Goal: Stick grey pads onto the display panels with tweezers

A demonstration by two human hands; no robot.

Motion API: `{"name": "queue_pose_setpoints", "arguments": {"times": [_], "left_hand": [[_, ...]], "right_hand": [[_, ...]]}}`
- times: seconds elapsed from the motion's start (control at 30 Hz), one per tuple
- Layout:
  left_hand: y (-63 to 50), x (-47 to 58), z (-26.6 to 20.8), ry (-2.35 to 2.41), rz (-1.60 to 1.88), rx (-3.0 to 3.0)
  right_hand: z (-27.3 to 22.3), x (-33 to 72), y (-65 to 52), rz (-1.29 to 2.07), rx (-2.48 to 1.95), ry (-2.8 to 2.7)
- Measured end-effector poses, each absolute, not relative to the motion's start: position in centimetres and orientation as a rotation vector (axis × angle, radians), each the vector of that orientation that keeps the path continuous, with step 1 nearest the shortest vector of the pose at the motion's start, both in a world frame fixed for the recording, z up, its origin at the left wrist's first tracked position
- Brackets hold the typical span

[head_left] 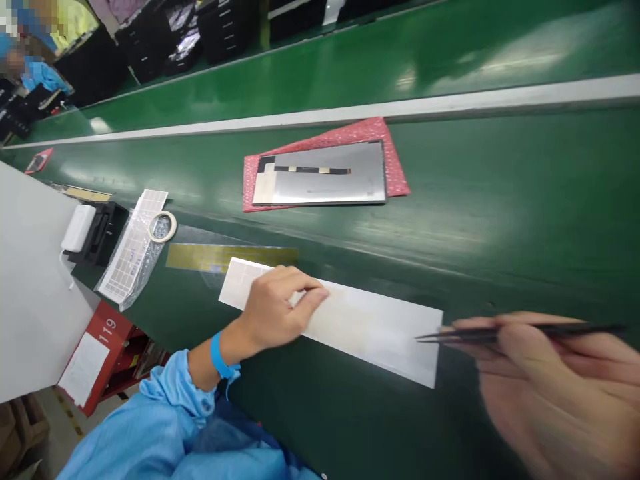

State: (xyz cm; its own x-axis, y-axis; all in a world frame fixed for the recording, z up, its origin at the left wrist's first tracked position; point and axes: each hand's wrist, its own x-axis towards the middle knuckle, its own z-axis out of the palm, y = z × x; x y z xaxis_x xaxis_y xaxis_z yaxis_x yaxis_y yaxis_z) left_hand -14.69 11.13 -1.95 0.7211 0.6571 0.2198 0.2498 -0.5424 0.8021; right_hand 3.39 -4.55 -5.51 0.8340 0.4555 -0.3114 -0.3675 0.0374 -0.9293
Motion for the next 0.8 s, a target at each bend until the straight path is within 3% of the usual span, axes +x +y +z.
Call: {"name": "queue_pose_setpoints", "arguments": {"times": [0.2,0.8], "left_hand": [[12.0,-14.5,-4.2,0.405,0.605,2.394],[10.7,-12.9,-5.4,0.386,0.276,2.687]], "right_hand": [[-4.6,3.5,-3.2,0.594,-1.426,-0.101],[-5.3,2.6,-2.2,0.546,-1.527,-0.307]]}}
